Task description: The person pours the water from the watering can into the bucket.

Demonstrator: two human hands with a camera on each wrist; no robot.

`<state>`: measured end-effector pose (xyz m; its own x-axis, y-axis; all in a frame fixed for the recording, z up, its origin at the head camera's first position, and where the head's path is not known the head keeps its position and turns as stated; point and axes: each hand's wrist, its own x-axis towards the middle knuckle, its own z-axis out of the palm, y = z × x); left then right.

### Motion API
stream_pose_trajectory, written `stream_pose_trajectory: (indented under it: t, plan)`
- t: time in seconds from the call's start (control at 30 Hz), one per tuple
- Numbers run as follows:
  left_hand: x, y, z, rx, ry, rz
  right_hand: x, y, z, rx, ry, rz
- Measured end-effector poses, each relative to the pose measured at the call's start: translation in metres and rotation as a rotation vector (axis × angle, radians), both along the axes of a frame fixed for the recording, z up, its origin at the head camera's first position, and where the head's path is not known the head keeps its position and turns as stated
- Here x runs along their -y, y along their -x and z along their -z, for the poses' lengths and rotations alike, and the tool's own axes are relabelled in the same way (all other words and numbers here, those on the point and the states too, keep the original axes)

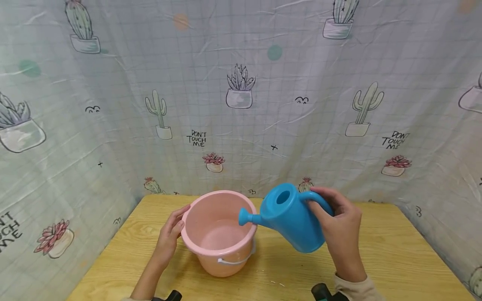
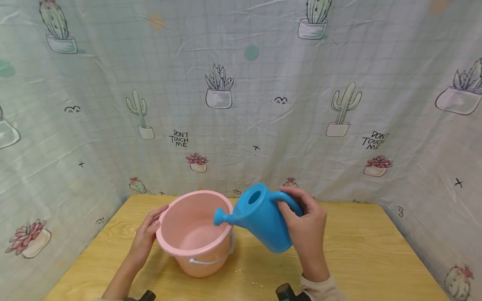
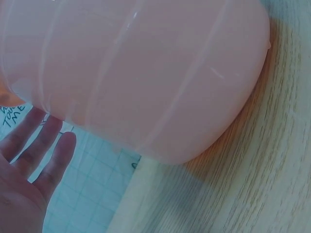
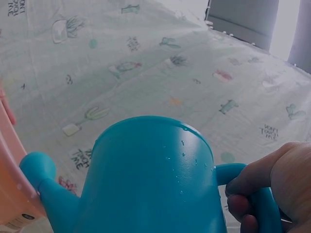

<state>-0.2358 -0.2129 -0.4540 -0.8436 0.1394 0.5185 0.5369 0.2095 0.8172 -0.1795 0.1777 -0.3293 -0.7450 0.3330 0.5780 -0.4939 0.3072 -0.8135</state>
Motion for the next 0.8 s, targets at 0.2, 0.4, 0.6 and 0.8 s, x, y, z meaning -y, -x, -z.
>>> stream_pose_trajectory:
  t: [0.2, 0.4, 0.6, 0.8]
  plan:
    - [-0.0013, -0.0016, -0.0007, 0.003, -0.025, -0.03, 0.0028, -0.0012, -0.0012, 0.013, -0.011, 0.002]
    - [-0.0016, -0.0006, -0.0008, -0.012, -0.035, -0.008, 0.0028, -0.0014, -0.0013, 0.007, -0.005, 0.004]
    - [-0.0015, -0.0008, -0.0007, -0.016, -0.03, -0.012, 0.0023, -0.0015, -0.001, 0.009, -0.003, 0.002]
    - [-0.0012, -0.0015, -0.001, -0.008, -0.024, -0.023, 0.0024, -0.0014, -0.0006, 0.013, -0.01, 0.001]
